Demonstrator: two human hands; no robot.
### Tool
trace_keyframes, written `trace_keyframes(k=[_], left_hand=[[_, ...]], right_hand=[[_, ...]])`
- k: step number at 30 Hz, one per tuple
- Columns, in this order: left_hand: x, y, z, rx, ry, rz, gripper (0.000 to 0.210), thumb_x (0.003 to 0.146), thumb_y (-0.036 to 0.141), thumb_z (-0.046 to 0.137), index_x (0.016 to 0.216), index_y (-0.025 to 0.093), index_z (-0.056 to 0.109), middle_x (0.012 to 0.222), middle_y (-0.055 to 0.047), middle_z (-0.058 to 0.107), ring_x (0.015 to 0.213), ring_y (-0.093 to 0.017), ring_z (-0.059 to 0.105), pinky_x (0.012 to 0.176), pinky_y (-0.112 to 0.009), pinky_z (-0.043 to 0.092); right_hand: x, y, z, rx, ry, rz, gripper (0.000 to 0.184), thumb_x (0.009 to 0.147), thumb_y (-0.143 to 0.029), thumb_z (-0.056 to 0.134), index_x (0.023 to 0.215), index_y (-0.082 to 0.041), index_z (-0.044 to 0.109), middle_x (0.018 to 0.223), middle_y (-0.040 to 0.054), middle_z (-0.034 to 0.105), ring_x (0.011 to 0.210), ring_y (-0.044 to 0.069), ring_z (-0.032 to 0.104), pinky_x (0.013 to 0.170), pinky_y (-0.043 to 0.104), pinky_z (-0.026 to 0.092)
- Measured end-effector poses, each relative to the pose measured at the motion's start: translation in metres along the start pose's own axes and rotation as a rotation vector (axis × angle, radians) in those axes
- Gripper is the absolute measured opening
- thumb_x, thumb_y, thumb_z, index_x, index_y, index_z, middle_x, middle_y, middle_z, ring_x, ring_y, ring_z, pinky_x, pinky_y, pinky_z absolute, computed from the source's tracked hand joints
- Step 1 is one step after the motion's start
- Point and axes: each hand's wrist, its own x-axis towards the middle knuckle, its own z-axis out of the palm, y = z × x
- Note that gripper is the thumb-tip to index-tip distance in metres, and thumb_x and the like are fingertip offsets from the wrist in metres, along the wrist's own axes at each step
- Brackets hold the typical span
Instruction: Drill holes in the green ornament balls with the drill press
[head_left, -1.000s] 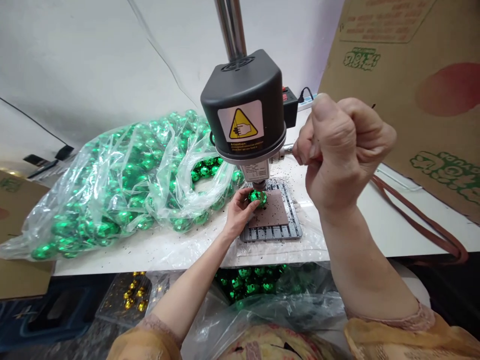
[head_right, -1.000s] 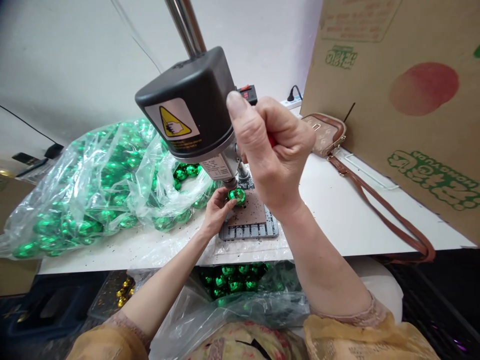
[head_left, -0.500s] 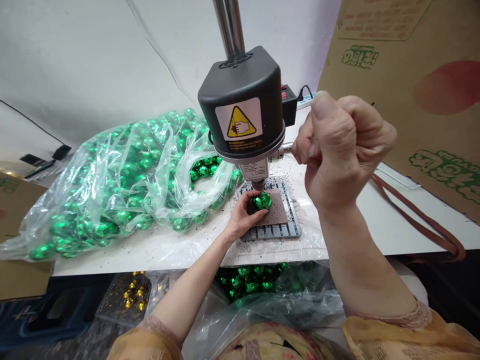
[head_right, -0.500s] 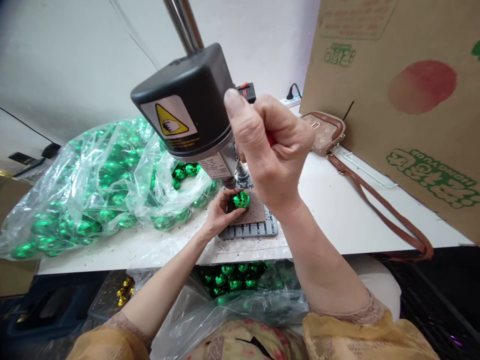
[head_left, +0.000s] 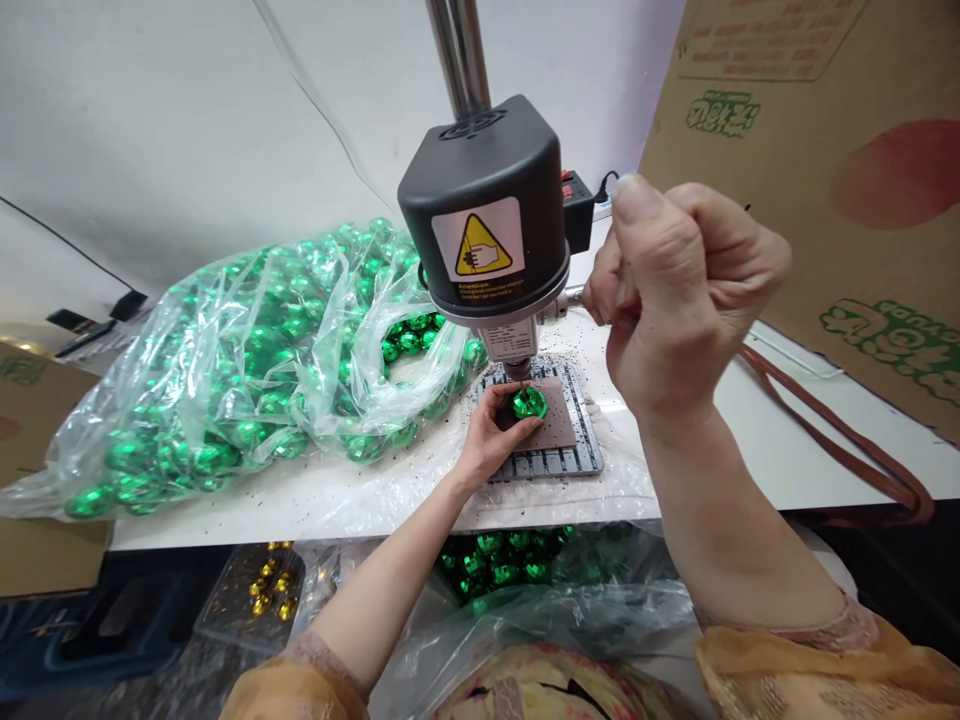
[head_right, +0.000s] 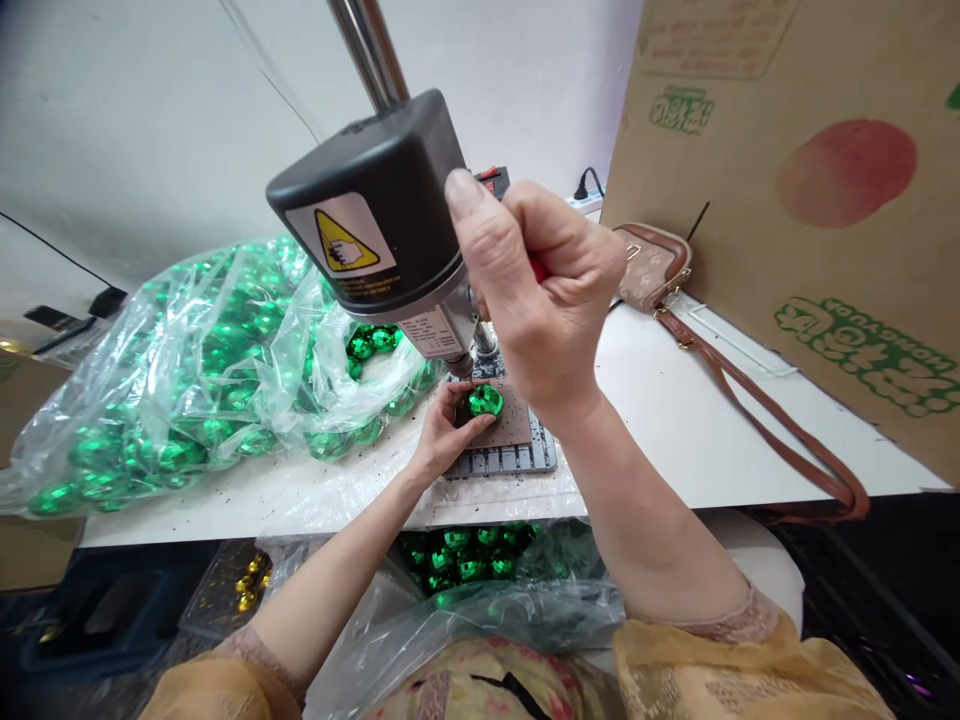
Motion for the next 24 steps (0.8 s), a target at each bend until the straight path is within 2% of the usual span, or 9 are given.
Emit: trace_keyframes(k=[9,12,18,24], left_hand=[[0.0,0.0,0.001,-0.019,0.002,0.007,0.05,0.075,0.036,0.087,0.114,0.022,0.059,0.126,-0.011,0.068,0.119,-0.026,0.064,0.108,-0.045,0.048],[0.0,-0.001,0.001,-0.025,0.0,0.015,0.05,0.074,0.035,0.087,0.113,0.022,0.059,0.126,-0.011,0.068,0.12,-0.026,0.064,0.109,-0.044,0.047],[-0.001,-0.002,0.001,-0.028,-0.005,0.027,0.049,0.075,0.035,0.087,0.113,0.021,0.059,0.126,-0.01,0.068,0.121,-0.026,0.063,0.108,-0.043,0.047],[-0.001,-0.003,0.001,-0.019,-0.008,0.029,0.05,0.075,0.037,0.087,0.114,0.022,0.059,0.124,-0.009,0.068,0.12,-0.026,0.063,0.108,-0.043,0.047]], right_hand=[[-0.013,0.011,-0.007,-0.026,0.038,-0.094,0.052,0.089,-0.029,0.062,0.052,-0.02,0.025,0.045,-0.0049,0.027,0.041,0.008,0.029,0.045,0.032,0.025],[-0.02,0.014,-0.008,0.003,0.066,-0.184,0.052,0.088,-0.022,0.059,0.052,-0.018,0.022,0.044,-0.0053,0.025,0.042,0.006,0.027,0.047,0.031,0.026],[-0.028,0.018,-0.008,0.007,0.104,-0.18,0.053,0.087,-0.02,0.057,0.057,-0.019,0.014,0.046,-0.005,0.022,0.041,0.005,0.021,0.044,0.03,0.018],[-0.03,0.022,-0.011,-0.009,0.088,-0.227,0.053,0.088,-0.024,0.057,0.059,-0.018,0.013,0.048,-0.0051,0.021,0.04,0.005,0.024,0.043,0.029,0.018]])
